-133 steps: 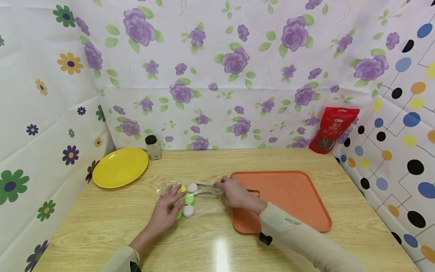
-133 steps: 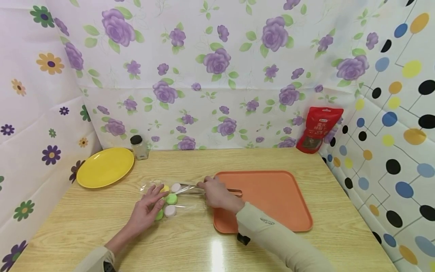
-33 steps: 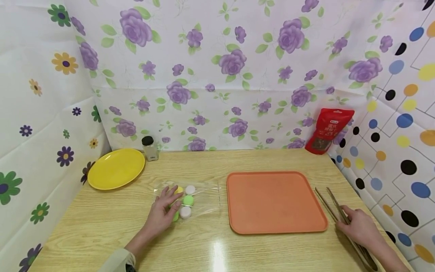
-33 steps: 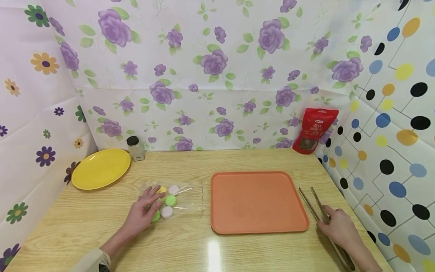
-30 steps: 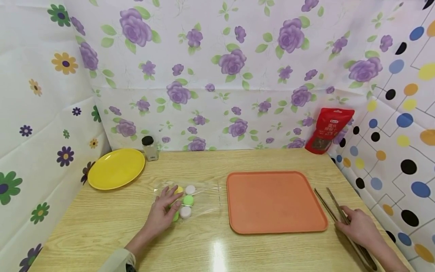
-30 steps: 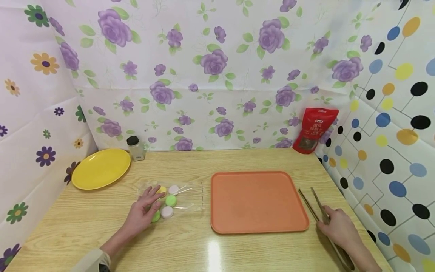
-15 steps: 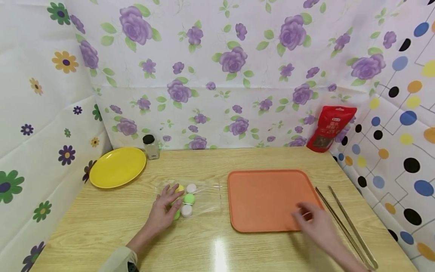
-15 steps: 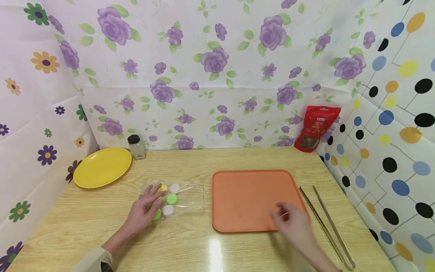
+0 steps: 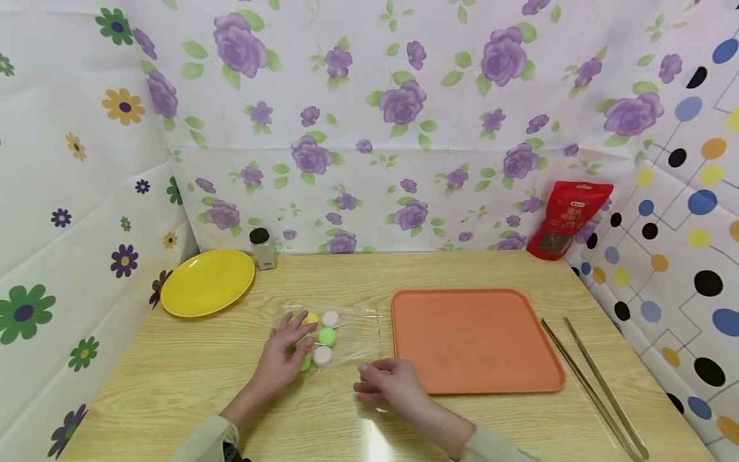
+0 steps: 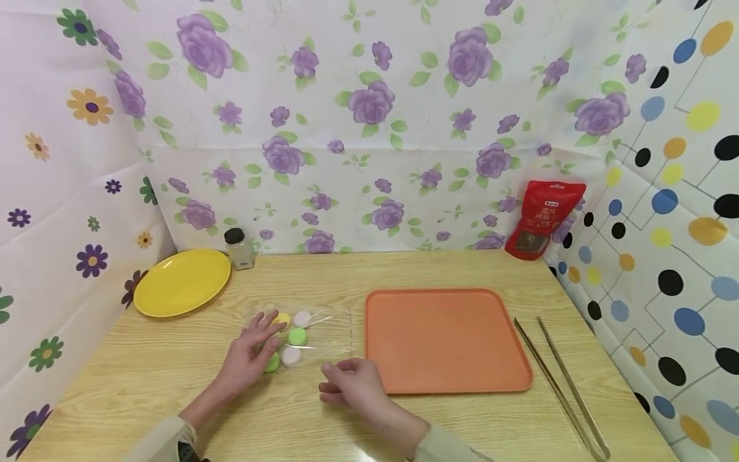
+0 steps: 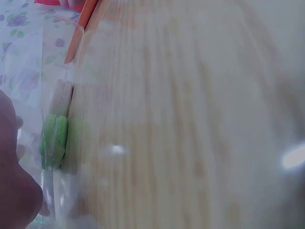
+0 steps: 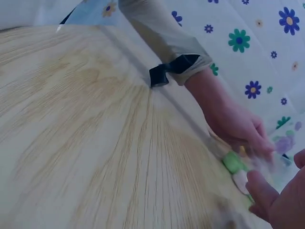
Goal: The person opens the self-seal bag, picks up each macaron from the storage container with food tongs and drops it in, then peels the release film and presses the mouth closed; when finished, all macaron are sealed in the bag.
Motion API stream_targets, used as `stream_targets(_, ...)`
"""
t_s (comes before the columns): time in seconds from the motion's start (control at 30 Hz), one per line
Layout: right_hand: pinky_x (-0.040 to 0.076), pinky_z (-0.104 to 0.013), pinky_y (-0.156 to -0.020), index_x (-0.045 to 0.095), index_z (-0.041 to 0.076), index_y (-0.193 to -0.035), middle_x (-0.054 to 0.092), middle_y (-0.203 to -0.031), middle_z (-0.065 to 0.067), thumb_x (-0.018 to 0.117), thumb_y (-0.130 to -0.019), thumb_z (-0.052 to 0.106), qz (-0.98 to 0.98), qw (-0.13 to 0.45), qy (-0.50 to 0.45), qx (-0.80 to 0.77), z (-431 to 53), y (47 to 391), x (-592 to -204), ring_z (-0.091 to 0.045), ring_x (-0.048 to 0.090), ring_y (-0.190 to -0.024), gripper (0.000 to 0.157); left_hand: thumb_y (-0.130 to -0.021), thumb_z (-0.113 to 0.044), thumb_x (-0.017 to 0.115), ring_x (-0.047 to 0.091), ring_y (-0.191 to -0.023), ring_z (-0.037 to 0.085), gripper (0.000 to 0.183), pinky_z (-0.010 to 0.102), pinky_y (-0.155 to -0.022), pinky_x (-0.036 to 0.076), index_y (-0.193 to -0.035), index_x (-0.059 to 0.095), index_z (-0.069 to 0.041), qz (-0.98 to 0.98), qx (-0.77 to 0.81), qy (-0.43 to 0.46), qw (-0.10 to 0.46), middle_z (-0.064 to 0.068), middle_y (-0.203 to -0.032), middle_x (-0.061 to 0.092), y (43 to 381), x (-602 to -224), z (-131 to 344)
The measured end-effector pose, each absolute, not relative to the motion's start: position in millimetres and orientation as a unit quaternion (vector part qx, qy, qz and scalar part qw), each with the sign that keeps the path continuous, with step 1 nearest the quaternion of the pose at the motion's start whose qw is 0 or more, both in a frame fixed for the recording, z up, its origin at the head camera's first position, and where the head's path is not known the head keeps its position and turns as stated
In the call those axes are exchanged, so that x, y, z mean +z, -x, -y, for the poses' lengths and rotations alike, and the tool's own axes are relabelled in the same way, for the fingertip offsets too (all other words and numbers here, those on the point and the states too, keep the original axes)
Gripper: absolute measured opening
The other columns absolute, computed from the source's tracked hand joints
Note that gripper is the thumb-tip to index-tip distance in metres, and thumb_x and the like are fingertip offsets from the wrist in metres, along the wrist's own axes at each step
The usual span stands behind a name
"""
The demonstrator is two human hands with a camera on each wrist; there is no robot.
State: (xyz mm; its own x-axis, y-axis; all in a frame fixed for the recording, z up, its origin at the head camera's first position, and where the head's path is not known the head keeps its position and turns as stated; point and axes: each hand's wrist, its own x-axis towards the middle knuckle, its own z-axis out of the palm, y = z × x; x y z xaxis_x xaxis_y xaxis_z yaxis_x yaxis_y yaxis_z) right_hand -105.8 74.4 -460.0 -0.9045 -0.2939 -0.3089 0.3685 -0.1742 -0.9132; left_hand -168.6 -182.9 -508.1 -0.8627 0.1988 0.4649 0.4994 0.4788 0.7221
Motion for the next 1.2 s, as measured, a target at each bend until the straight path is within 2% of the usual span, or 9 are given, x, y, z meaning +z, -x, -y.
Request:
stream_targets(0.27, 0.055, -0.035, -0.086, 0.038, -0.032, -0.125, 0.058, -0.115, -0.037, 0.067, -0.098, 0.016, -0.566, 0.185, -0.091, -0.798, -37.9, 124.6, -472.8, -0.041, 0.065, -0.107, 0.062, -0.097, -0.008, 0.065, 0.025, -0.139, 0.057, 0.029, 0.083, -0.098, 0.005, -0.124, 0.068, 0.001, 0.856, -0.452, 0.203, 0.149, 0.027, -0.146, 0.046, 169.0, -507.1, 179.9)
stream_targets(0.5, 0.056, -0.039, -0.083, 0.048, -0.027, -0.117, 0.064, -0.106, -0.034, 0.061, -0.100, 0.008, -0.536, 0.159, -0.116, -0.821, -25.9, 133.5, -483.0, -0.039, 0.068, -0.102, 0.041, -0.096, -0.008, 0.067, 0.026, -0.139, 0.056, 0.030, 0.083, -0.099, 0.004, -0.125, 0.068, 0.001, 0.859, -0.442, 0.208, 0.151, 0.028, -0.145, 0.047, 174.2, -505.7, 178.8)
stream_targets(0.73, 0.057, -0.038, -0.080, 0.054, -0.024, -0.115, 0.069, -0.099, -0.027, 0.054, -0.100, -0.002, -0.531, 0.130, -0.115, -0.829, -22.3, 133.0, -490.9, -0.026, 0.072, -0.089, 0.026, -0.094, -0.008, 0.070, 0.026, -0.139, 0.056, 0.033, 0.083, -0.099, 0.003, -0.126, 0.068, 0.001, 0.862, -0.438, 0.209, 0.147, 0.027, -0.145, 0.047, 174.0, -504.9, 176.9)
stream_targets(0.9, 0.057, -0.038, -0.081, 0.044, -0.027, -0.125, 0.068, -0.105, -0.031, 0.055, -0.097, -0.009, -0.514, 0.119, -0.114, -0.842, -20.0, 130.8, -494.1, -0.028, 0.072, -0.092, 0.035, -0.093, -0.006, 0.070, 0.032, -0.136, 0.056, 0.032, 0.082, -0.100, 0.006, -0.124, 0.067, 0.003, 0.863, -0.432, 0.205, 0.165, 0.029, -0.141, 0.050, 175.1, -500.8, 176.9)
stream_targets(0.97, 0.057, -0.039, -0.082, 0.036, -0.029, -0.130, 0.066, -0.109, -0.033, 0.056, -0.095, -0.011, -0.503, 0.116, -0.114, -0.849, -19.7, 129.1, -495.3, -0.031, 0.071, -0.095, 0.044, -0.092, -0.003, 0.070, 0.041, -0.131, 0.055, 0.032, 0.080, -0.102, 0.011, -0.123, 0.067, 0.005, 0.862, -0.427, 0.199, 0.187, 0.029, -0.136, 0.055, 178.1, -496.2, 177.6)
stream_targets(1.0, 0.057, -0.039, -0.082, 0.034, -0.029, -0.131, 0.065, -0.110, -0.034, 0.057, -0.094, -0.011, -0.498, 0.115, -0.114, -0.852, -19.4, 128.5, -496.1, -0.032, 0.071, -0.096, 0.046, -0.091, -0.002, 0.070, 0.053, -0.120, 0.053, 0.031, 0.078, -0.102, 0.016, -0.122, 0.067, 0.005, 0.862, -0.423, 0.197, 0.199, 0.028, -0.132, 0.058, 180.2, -492.6, 177.8)
stream_targets(1.07, 0.056, -0.039, -0.083, 0.034, -0.029, -0.132, 0.063, -0.113, -0.035, 0.056, -0.094, -0.012, -0.493, 0.114, -0.112, -0.855, -19.5, 127.0, -497.9, -0.034, 0.071, -0.097, 0.047, -0.091, 0.000, 0.070, 0.066, -0.098, 0.046, 0.029, 0.069, -0.101, 0.034, -0.120, 0.068, 0.006, 0.863, -0.415, 0.190, 0.214, 0.025, -0.122, 0.065, 187.6, -484.9, 177.5)
stream_targets(1.13, 0.056, -0.038, -0.083, 0.036, -0.027, -0.133, 0.063, -0.115, -0.035, 0.057, -0.094, -0.013, -0.490, 0.114, -0.112, -0.857, -19.3, 125.2, -499.6, -0.034, 0.071, -0.097, 0.047, -0.092, 0.000, 0.069, 0.071, -0.080, 0.036, 0.026, 0.054, -0.090, 0.050, -0.117, 0.069, 0.007, 0.870, -0.407, 0.181, 0.211, 0.020, -0.109, 0.072, 199.1, -477.4, 175.4)
stream_targets(1.2, 0.056, -0.039, -0.083, 0.041, -0.025, -0.131, 0.063, -0.114, -0.034, 0.057, -0.093, -0.013, -0.487, 0.114, -0.109, -0.859, -18.2, 123.5, -501.5, -0.034, 0.070, -0.097, 0.042, -0.094, -0.001, 0.067, 0.069, -0.066, 0.026, 0.023, 0.039, -0.071, 0.057, -0.115, 0.071, 0.007, 0.880, -0.402, 0.176, 0.184, 0.015, -0.095, 0.075, 212.4, -469.9, 171.9)
